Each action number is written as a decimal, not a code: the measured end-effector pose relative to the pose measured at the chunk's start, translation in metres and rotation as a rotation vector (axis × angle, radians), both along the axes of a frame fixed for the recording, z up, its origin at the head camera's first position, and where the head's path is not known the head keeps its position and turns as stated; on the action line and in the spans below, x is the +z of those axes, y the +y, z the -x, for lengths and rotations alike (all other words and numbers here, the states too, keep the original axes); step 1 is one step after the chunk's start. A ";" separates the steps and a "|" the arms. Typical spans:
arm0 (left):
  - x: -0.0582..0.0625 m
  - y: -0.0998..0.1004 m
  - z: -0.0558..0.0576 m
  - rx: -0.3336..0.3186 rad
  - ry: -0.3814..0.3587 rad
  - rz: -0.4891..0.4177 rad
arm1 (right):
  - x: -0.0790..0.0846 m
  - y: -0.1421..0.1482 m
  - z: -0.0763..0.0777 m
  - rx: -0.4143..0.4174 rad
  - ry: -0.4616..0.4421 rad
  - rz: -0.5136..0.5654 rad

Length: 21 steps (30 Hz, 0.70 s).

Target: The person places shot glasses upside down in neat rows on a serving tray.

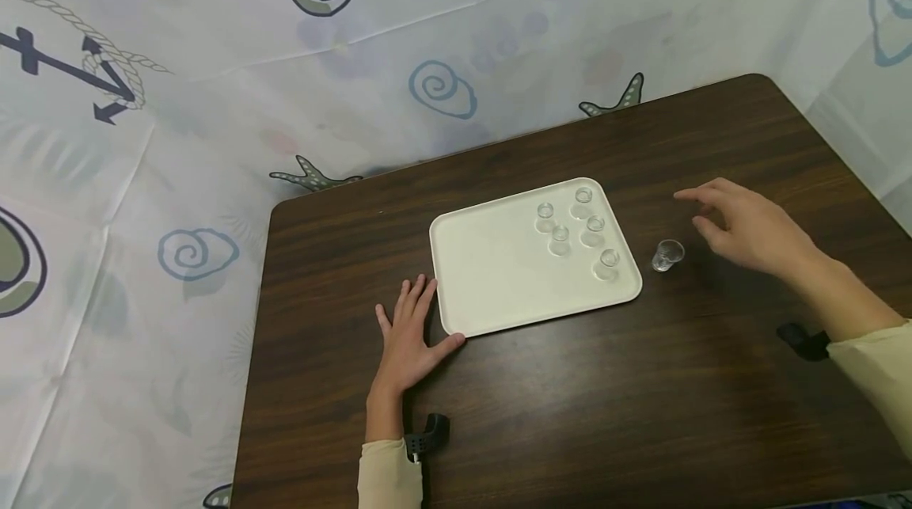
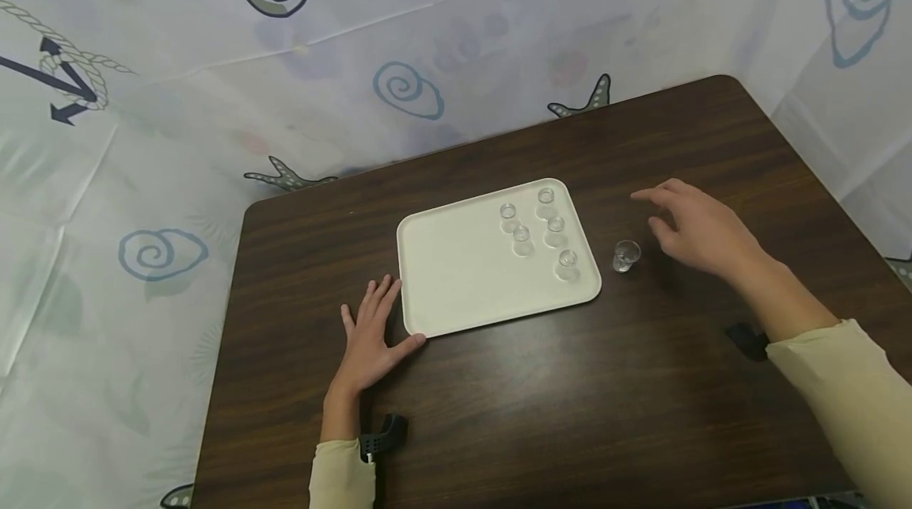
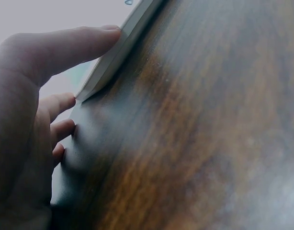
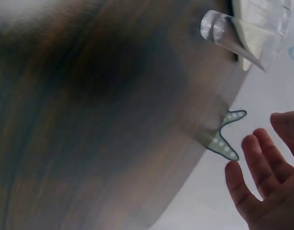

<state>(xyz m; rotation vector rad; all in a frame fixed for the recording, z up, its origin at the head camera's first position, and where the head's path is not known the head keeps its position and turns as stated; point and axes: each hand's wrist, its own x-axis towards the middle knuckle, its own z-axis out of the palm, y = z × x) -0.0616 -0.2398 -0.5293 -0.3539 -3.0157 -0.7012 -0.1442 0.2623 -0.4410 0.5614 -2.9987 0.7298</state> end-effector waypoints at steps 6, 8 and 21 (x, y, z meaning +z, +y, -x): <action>0.001 0.001 0.000 -0.004 0.004 -0.014 | -0.011 0.001 0.002 0.045 -0.174 -0.045; 0.000 0.001 0.000 -0.005 0.008 -0.014 | -0.014 0.000 0.002 0.063 -0.235 -0.058; 0.001 0.000 0.000 -0.002 0.009 -0.015 | -0.029 -0.008 -0.001 0.093 -0.292 -0.013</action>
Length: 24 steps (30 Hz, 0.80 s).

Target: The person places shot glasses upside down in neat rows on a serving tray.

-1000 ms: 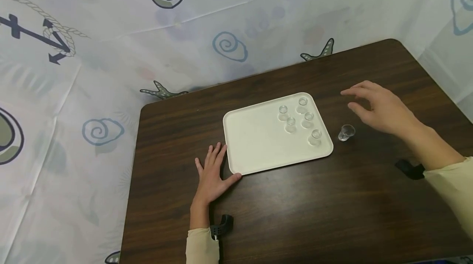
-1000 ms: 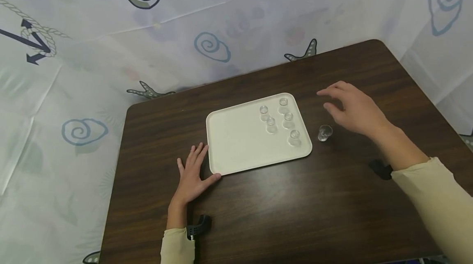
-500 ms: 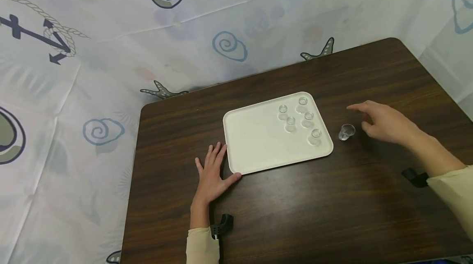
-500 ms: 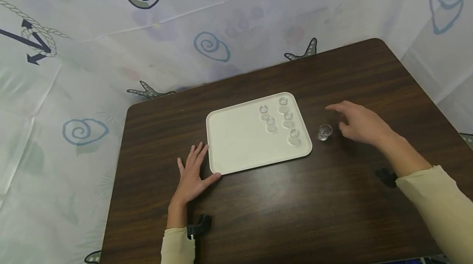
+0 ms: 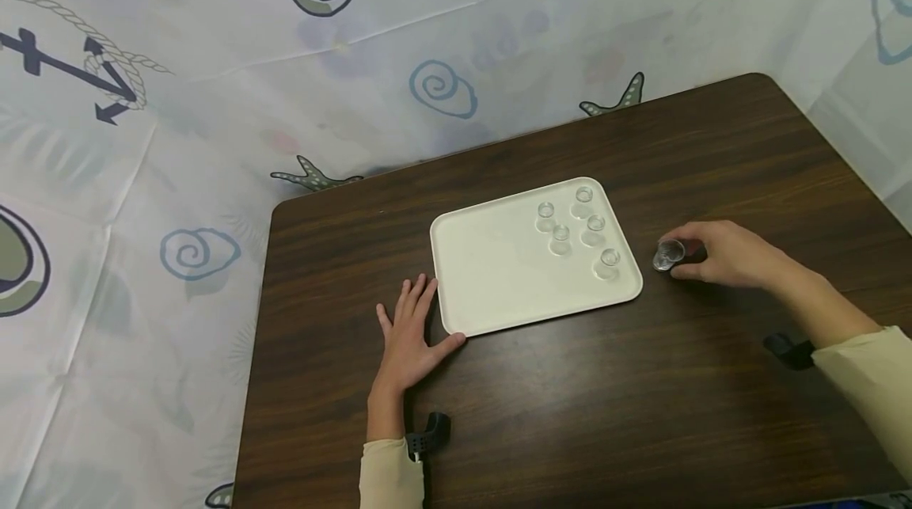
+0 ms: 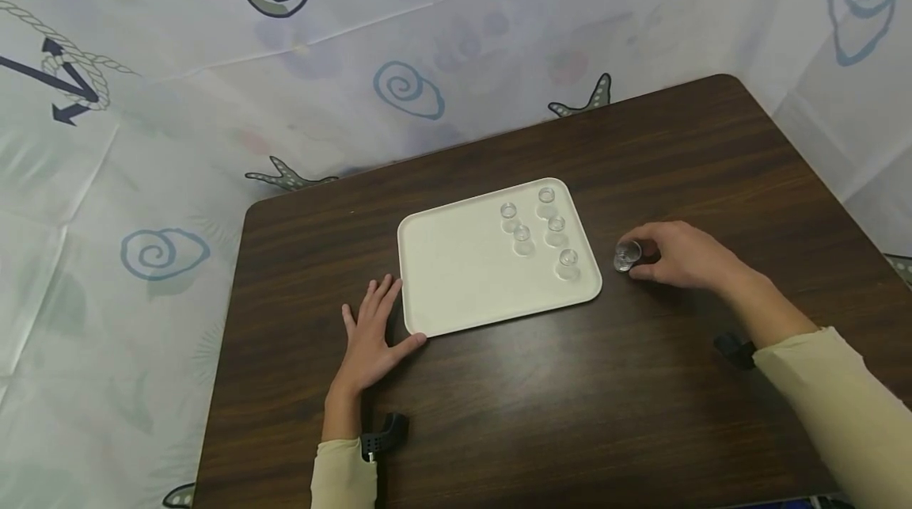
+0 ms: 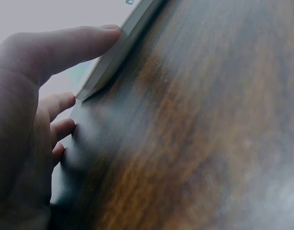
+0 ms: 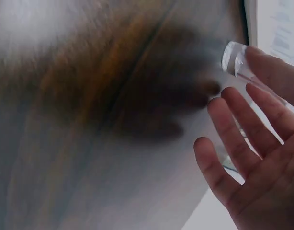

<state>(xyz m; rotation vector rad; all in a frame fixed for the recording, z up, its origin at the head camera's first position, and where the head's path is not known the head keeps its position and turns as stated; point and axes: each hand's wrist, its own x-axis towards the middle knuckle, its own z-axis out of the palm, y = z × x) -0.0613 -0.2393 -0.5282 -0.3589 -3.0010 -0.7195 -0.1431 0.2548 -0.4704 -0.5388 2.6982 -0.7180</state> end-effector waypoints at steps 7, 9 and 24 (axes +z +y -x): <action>0.000 0.001 0.000 -0.005 0.009 -0.005 | -0.007 -0.004 -0.001 -0.032 0.006 0.041; -0.001 0.001 0.000 -0.004 0.009 -0.006 | -0.008 -0.005 -0.001 -0.033 0.014 0.046; -0.001 0.000 0.000 0.005 -0.007 0.007 | -0.003 -0.002 -0.001 -0.064 0.023 0.067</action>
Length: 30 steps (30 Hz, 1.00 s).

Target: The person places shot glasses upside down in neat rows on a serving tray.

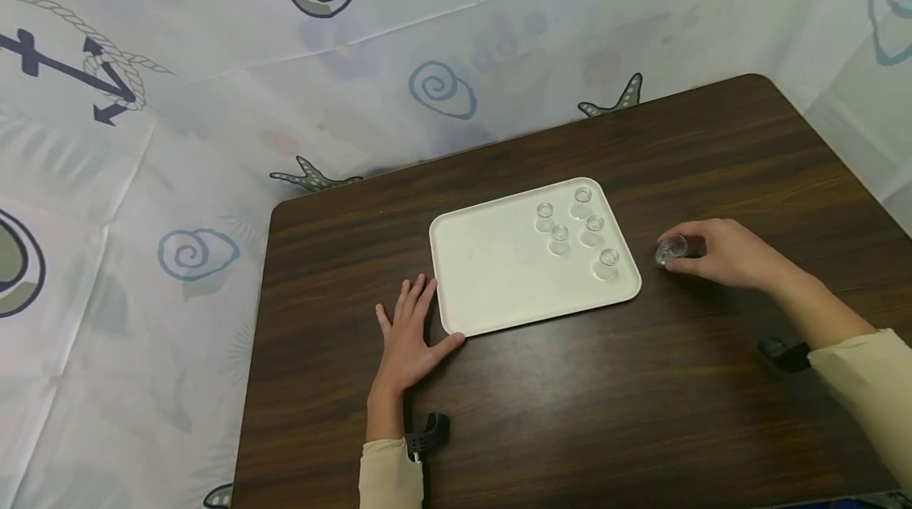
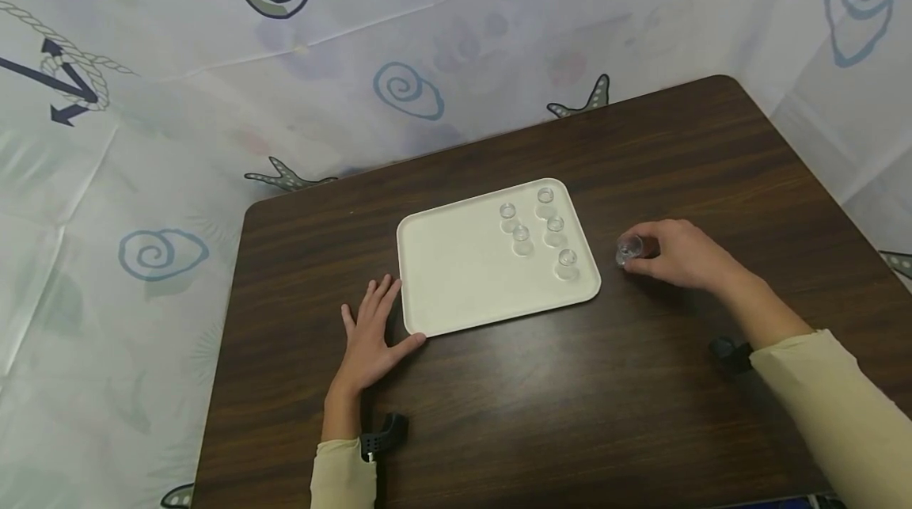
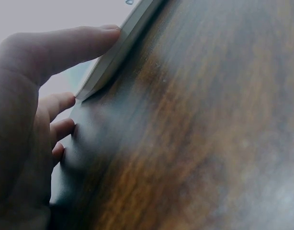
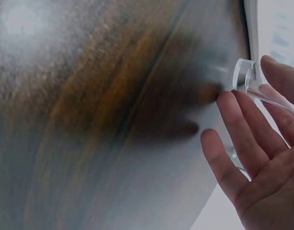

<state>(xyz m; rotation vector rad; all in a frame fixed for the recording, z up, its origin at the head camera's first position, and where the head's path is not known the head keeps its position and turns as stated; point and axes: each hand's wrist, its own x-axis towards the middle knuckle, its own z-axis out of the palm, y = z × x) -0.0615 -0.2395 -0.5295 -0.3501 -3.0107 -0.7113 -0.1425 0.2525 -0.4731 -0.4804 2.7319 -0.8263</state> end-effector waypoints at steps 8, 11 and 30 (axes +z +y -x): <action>-0.001 0.000 0.000 0.006 0.007 0.004 | 0.010 0.003 0.001 -0.065 0.055 0.061; -0.001 0.000 0.000 0.004 0.006 0.005 | 0.016 0.000 0.001 -0.083 0.080 0.079; 0.000 0.000 -0.001 0.006 -0.005 -0.002 | 0.066 -0.055 0.010 0.093 0.326 0.102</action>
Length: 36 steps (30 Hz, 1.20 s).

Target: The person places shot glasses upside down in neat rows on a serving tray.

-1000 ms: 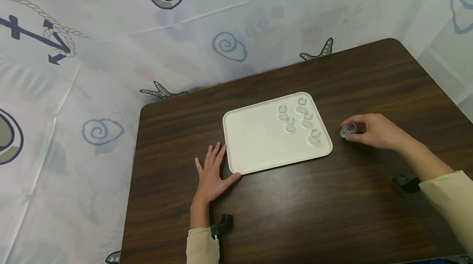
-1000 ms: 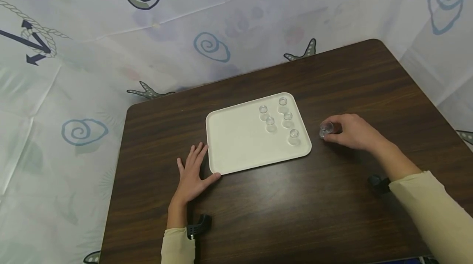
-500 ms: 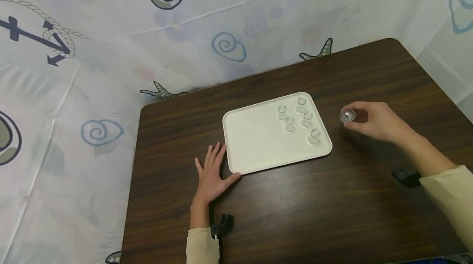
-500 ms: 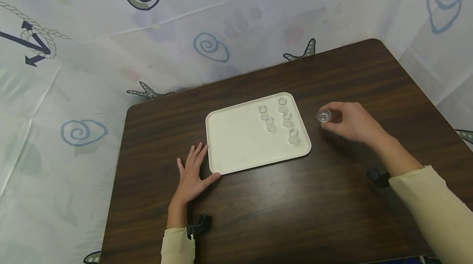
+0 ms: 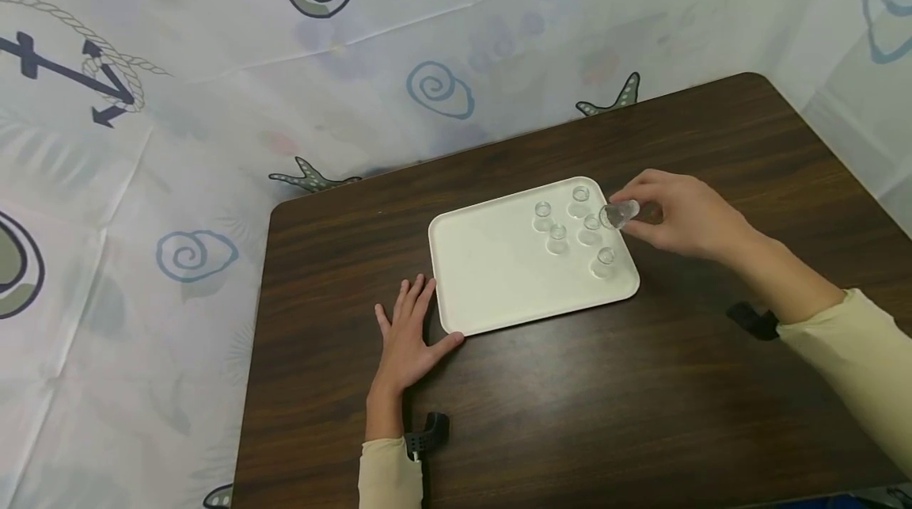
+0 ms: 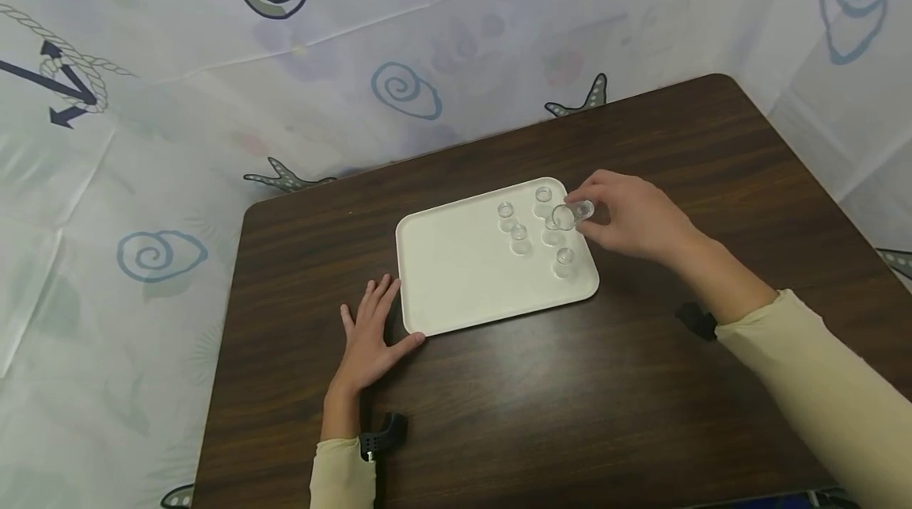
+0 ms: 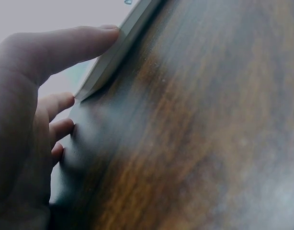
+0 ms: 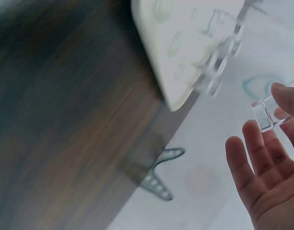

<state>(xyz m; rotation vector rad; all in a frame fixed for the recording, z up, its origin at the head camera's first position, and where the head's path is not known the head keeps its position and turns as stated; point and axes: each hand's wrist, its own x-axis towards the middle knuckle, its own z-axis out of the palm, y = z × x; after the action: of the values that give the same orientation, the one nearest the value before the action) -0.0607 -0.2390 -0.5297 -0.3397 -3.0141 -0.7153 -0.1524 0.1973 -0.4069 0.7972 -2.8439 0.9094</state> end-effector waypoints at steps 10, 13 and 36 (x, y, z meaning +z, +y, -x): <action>-0.001 -0.001 0.000 -0.001 0.004 0.003 | -0.005 -0.043 0.002 0.233 0.102 -0.232; -0.001 -0.001 0.000 -0.002 0.007 0.001 | -0.012 -0.051 0.002 0.277 0.137 -0.243; 0.001 0.001 0.000 -0.010 0.011 -0.011 | -0.040 -0.079 -0.001 0.373 0.247 -0.359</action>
<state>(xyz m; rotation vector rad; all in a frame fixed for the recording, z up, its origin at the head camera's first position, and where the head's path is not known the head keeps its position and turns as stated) -0.0610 -0.2383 -0.5289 -0.3567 -2.9993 -0.7275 -0.1518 0.1184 -0.4470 1.4033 -2.7132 0.2838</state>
